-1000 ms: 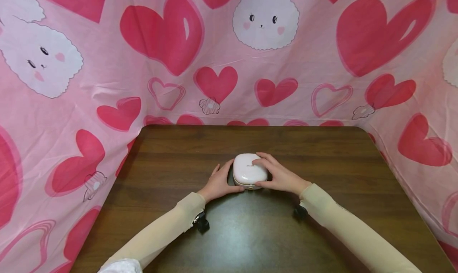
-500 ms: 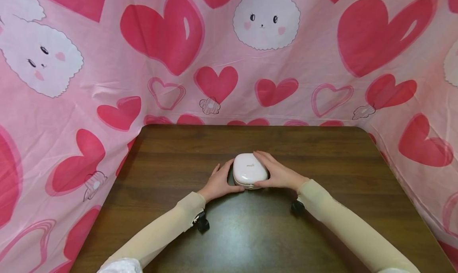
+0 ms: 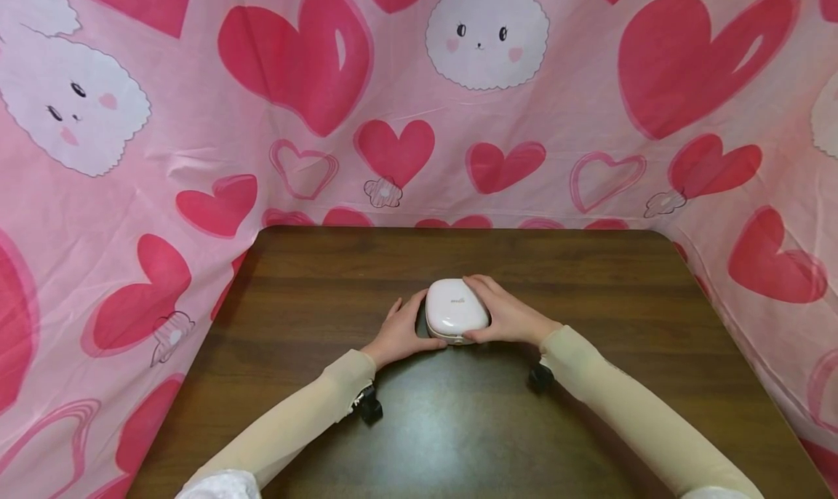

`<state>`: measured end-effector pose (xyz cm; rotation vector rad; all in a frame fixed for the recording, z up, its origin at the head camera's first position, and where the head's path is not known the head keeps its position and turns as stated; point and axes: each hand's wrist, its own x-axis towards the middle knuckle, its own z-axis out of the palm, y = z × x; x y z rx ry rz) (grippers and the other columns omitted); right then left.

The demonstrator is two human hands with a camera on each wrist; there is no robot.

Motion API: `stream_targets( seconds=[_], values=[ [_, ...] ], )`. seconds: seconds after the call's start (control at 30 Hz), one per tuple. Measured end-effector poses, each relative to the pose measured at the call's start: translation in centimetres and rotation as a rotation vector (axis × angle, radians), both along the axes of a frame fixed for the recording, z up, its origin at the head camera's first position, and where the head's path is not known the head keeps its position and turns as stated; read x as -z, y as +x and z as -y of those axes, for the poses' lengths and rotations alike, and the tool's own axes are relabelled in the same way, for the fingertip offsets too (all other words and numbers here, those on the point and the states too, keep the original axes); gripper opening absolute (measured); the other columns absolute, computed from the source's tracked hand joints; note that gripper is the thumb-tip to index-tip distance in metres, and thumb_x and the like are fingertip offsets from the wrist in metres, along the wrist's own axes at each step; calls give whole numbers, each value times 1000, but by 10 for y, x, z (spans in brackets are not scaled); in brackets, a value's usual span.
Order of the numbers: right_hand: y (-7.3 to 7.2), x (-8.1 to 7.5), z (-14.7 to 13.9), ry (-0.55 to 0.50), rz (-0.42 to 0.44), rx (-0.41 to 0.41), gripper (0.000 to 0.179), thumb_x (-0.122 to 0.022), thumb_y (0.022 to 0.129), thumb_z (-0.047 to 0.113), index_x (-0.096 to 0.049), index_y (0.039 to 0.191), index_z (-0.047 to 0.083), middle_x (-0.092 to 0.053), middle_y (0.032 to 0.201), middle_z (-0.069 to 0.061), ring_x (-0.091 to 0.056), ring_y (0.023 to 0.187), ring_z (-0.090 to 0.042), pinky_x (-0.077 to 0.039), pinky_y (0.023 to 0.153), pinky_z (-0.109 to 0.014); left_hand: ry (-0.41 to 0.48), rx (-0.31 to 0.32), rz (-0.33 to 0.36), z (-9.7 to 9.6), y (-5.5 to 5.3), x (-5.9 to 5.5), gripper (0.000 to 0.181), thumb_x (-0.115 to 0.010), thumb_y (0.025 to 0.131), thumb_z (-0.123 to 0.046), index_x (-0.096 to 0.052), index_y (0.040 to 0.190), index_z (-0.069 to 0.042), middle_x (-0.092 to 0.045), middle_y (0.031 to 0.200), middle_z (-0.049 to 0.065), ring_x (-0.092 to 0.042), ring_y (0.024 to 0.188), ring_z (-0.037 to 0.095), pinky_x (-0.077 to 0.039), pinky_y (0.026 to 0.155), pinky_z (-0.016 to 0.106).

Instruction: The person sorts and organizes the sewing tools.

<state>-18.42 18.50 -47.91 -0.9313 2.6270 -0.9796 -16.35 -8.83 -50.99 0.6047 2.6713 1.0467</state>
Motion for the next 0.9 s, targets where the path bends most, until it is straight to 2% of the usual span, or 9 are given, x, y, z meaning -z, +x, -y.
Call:
stream_targets(
  seconds=[0.2,0.4,0.67,0.9],
  values=[
    [-1,0,2,-2,-11,-6,110,-88,79,49,-32,160,1,-36,157,-18,-47,137,-34,-46,111,-54,-5,-2,-6,0,1,0,108,-89,81,-46,-29,163,-7,-41,163,11,-43,148,25,-8,129,53],
    [-2,-1,4,-8,37,-17,111,-89,79,47,-29,161,2,-33,159,-18,-45,138,-34,-44,112,-53,-2,-6,-13,2,1,1,107,-89,81,-45,-30,162,-7,-43,162,11,-44,147,26,-8,128,55],
    [0,4,1,-4,105,-10,115,-85,83,52,-20,166,9,-19,170,-12,-32,151,-34,-38,118,-57,-9,-13,-25,3,0,3,107,-90,80,-46,-31,161,-7,-44,161,11,-45,146,26,-9,128,56],
    [3,6,-1,-22,108,-10,116,-84,84,53,-17,167,11,-13,173,-12,-27,154,-35,-37,118,-59,-3,-3,-26,3,0,3,108,-89,81,-46,-30,162,-8,-43,162,11,-44,147,26,-9,128,56]
  ],
)
